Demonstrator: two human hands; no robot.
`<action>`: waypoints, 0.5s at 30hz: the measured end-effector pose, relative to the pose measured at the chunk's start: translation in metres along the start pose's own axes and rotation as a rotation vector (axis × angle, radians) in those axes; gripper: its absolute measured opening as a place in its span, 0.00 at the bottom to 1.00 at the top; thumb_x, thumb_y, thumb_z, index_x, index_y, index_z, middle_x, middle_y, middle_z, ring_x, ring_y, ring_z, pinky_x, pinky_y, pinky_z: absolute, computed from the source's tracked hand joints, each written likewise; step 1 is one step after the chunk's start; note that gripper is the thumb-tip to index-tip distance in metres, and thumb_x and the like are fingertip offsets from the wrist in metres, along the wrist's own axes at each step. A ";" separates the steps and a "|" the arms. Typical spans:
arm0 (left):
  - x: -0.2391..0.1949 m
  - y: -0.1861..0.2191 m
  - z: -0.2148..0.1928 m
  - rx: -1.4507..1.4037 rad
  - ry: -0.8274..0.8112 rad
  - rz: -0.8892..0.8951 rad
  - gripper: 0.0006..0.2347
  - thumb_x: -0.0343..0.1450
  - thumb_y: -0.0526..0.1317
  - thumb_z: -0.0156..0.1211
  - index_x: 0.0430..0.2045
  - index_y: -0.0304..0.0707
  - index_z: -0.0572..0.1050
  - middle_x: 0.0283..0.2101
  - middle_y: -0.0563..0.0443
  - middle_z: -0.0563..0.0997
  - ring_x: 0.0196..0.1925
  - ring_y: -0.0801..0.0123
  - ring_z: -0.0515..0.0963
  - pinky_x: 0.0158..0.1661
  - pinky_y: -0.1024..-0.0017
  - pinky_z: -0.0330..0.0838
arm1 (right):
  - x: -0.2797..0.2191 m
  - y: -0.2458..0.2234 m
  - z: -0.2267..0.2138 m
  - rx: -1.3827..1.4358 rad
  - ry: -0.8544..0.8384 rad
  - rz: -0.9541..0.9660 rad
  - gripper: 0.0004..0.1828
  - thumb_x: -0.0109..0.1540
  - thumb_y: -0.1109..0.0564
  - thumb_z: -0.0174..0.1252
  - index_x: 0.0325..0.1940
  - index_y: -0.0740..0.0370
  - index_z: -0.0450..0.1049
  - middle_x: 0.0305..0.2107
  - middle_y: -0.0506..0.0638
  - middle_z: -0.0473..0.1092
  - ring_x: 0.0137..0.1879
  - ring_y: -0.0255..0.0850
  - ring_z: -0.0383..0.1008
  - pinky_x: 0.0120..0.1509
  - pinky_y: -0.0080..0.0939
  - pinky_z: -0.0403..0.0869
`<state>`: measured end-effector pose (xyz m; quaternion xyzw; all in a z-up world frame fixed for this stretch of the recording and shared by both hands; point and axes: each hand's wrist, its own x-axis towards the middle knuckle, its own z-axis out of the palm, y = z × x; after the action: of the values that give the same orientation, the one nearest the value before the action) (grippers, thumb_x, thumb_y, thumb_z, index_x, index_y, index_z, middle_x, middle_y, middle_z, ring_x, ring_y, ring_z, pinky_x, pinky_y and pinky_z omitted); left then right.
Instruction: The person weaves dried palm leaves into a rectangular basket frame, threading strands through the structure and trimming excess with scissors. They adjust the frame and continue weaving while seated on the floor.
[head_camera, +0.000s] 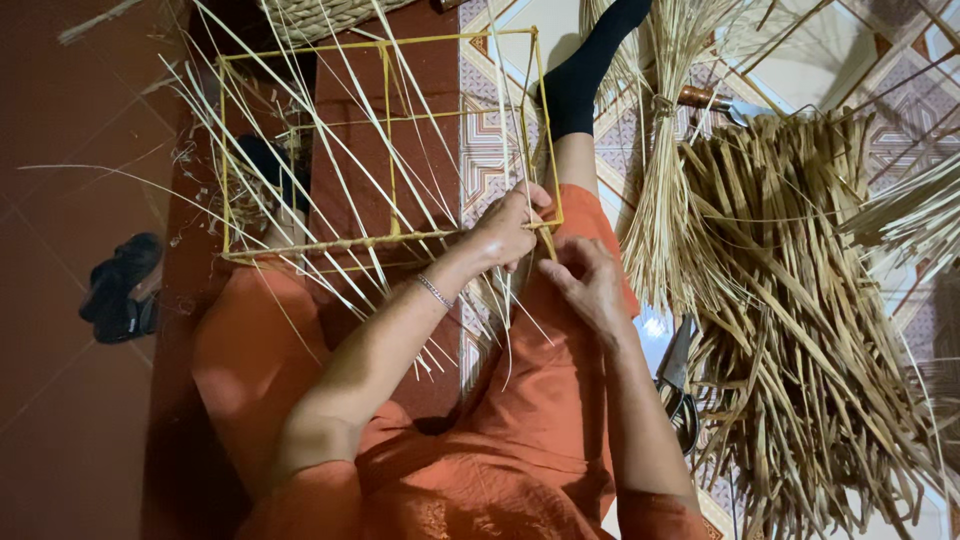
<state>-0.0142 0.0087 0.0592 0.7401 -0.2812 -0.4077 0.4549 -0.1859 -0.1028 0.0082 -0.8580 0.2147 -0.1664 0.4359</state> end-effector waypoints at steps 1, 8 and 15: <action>-0.002 0.000 0.000 0.019 0.018 0.014 0.23 0.63 0.21 0.50 0.52 0.35 0.63 0.42 0.42 0.77 0.17 0.70 0.75 0.13 0.74 0.69 | 0.000 0.008 -0.001 0.078 -0.014 0.060 0.15 0.59 0.52 0.70 0.42 0.67 0.79 0.32 0.51 0.73 0.40 0.38 0.72 0.47 0.41 0.72; -0.016 -0.004 0.011 0.040 0.106 0.145 0.13 0.70 0.30 0.57 0.47 0.37 0.65 0.35 0.48 0.75 0.17 0.69 0.75 0.15 0.69 0.71 | -0.004 0.028 -0.044 1.289 0.054 0.314 0.13 0.67 0.54 0.64 0.29 0.57 0.76 0.31 0.51 0.74 0.42 0.44 0.73 0.62 0.47 0.71; -0.008 -0.021 0.017 0.203 0.228 0.345 0.09 0.72 0.31 0.57 0.42 0.39 0.66 0.24 0.53 0.73 0.21 0.70 0.74 0.21 0.66 0.69 | 0.038 -0.042 -0.096 1.250 0.133 0.068 0.17 0.71 0.45 0.48 0.35 0.55 0.74 0.47 0.57 0.77 0.58 0.51 0.77 0.68 0.56 0.72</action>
<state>-0.0315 0.0164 0.0392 0.7643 -0.3899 -0.2070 0.4701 -0.1898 -0.1653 0.1004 -0.4217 0.1305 -0.2994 0.8459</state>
